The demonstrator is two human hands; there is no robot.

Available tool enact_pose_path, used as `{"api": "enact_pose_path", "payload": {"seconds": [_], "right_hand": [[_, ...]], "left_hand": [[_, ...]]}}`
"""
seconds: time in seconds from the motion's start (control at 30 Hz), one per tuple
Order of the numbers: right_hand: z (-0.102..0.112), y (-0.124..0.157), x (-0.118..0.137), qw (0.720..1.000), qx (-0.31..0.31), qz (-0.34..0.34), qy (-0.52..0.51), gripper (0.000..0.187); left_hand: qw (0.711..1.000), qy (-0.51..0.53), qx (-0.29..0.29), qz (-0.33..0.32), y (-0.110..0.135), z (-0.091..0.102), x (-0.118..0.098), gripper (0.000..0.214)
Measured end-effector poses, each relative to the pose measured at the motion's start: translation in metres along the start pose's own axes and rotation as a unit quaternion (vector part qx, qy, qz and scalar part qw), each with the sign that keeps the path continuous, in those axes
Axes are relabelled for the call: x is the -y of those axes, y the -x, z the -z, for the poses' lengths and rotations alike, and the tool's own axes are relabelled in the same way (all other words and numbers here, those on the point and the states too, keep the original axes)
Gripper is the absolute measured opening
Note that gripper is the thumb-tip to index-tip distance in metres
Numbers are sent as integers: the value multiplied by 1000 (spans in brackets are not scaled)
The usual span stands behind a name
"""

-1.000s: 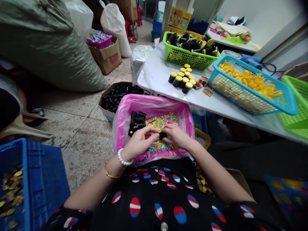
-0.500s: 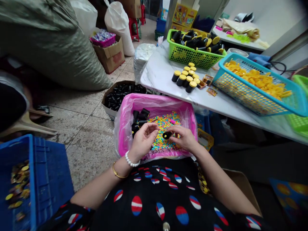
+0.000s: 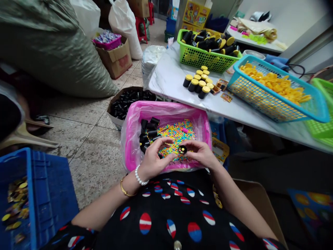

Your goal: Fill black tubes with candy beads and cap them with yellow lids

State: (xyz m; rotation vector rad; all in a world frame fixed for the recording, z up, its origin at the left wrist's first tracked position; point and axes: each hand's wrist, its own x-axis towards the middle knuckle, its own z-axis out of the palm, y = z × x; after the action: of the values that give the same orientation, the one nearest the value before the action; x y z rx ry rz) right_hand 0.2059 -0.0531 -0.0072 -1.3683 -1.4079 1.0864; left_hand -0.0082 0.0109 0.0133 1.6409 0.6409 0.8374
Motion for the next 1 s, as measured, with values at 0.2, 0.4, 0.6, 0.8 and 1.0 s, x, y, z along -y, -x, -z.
{"api": "enact_pose_path", "payload": {"seconds": [0.2,0.4,0.6,0.8,1.0], "right_hand": [[-17,9,8,994,-31,-31,-104,31],[11,9,22,987,-79,-10,143,27],[28,15,15,879,32,-27,475,15],[12,9,4,865,65,-49,495,18],[2,14,34,965,1,40,261,27]], "left_hand": [[988,-120,54,-75,-6,-8,-6,36],[991,-117,60,-8,-5,-6,-3,27],[986,-110,113,46,-6,-8,4,36],[988,-74,131,25,-5,-8,1,33],[992,-85,87,38,-8,-9,2,33]]}}
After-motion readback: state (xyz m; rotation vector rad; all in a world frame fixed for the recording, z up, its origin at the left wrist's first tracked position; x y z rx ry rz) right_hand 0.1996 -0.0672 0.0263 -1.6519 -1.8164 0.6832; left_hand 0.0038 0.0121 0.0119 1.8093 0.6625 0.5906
